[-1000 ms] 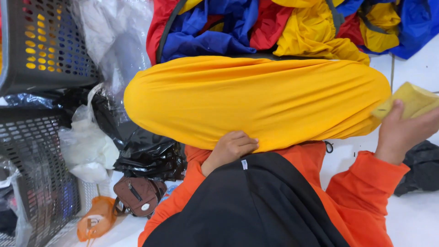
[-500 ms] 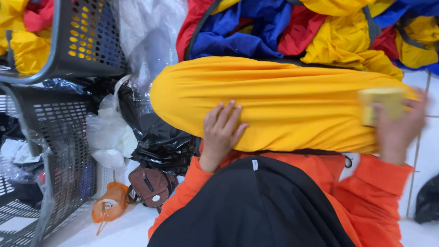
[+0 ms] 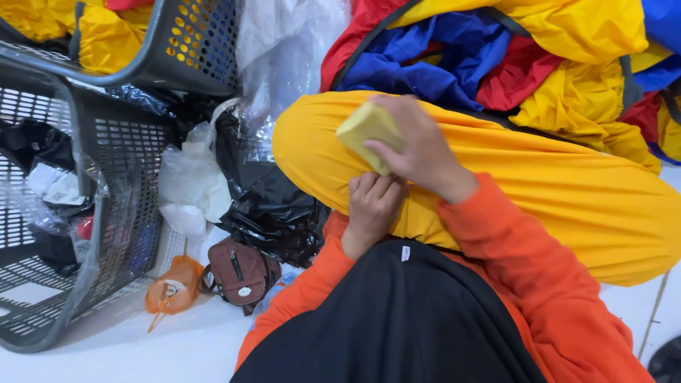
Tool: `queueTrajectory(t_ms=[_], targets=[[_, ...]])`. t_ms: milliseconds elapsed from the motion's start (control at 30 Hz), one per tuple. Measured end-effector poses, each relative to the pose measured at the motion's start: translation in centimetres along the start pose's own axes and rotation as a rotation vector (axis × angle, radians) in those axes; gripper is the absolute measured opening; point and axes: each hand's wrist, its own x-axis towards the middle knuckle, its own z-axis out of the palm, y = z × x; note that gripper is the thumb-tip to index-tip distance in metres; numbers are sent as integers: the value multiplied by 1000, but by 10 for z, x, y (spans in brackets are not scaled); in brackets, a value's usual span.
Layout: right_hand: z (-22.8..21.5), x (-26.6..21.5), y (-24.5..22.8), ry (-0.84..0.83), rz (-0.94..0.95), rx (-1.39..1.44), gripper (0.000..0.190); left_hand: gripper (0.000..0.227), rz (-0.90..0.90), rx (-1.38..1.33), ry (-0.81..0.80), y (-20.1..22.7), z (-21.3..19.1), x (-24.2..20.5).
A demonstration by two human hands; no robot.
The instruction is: Trimming excess elastic from a yellow seat cover using scissors and smoothing the fabric with a foam block.
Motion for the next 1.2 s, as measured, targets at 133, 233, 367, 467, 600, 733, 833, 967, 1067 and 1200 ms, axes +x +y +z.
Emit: queueTrajectory(t_ms=[133, 233, 367, 467, 600, 733, 833, 967, 1067, 1200], targets=[[5, 28, 45, -91, -35, -148, 53, 12, -32, -36, -20, -1, -15, 8], [-36, 32, 69, 133, 143, -351, 53, 15, -62, -130, -152, 1, -31, 14], [-70, 15, 38, 300, 144, -131, 56, 15, -72, -148, -132, -3, -29, 18], [-58, -17, 19, 75, 240, 89, 48, 16, -66, -154, -129, -5, -25, 16], [-54, -47, 41, -134, 384, -73, 61, 12, -74, -183, -138, -7, -29, 14], [-102, -72, 70, 95, 465, -264, 64, 12, -68, -189, -122, -6, -34, 18], [-130, -77, 57, 384, 273, -625, 67, 13, -70, -214, -140, -4, -39, 30], [-112, -85, 24, 342, 385, -231, 66, 24, -155, -363, -88, -1, -42, 55], [-83, -95, 2, 115, 470, -59, 65, 27, -135, -268, -111, -9, -35, 71], [-99, -151, 35, 83, 841, -226, 75, 47, -25, -63, -290, -39, -12, 67]])
